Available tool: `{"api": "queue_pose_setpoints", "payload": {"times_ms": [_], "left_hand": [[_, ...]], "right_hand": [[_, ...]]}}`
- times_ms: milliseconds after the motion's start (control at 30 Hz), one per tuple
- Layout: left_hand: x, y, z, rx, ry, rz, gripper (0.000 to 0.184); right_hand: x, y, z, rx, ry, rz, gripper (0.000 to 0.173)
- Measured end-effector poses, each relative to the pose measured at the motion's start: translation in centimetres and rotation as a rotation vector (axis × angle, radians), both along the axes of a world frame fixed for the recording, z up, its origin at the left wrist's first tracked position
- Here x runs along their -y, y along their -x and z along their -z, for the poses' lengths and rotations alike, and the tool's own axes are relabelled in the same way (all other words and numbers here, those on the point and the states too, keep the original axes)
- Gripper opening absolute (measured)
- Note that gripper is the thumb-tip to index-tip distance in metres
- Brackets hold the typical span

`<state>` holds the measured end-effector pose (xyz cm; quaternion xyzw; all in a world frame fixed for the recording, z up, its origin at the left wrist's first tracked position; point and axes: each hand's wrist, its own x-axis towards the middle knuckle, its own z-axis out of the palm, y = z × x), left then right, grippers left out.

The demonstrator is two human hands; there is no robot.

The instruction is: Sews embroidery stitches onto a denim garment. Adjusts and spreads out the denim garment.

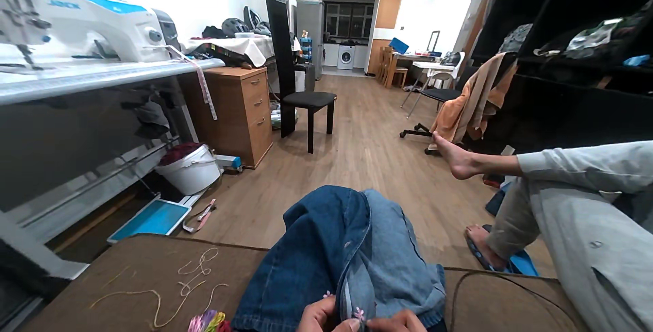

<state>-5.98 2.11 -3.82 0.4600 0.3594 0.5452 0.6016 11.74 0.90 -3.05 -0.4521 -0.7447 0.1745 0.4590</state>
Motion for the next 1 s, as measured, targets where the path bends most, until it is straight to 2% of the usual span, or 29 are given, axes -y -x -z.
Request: {"api": "queue_pose_setpoints", "payload": {"times_ms": [467,1000], "left_hand": [[0.24,-0.15,-0.21,-0.071,-0.043,0.017,0.015],[0.3,-0.27,-0.46,-0.026,-0.024,-0.008,0.016]], "right_hand": [[-0.14,-0.15,0.15,-0.015,0.0,0.022,0.011],[0.35,-0.11,-0.65,0.053,-0.009,0.053,0.017]]}}
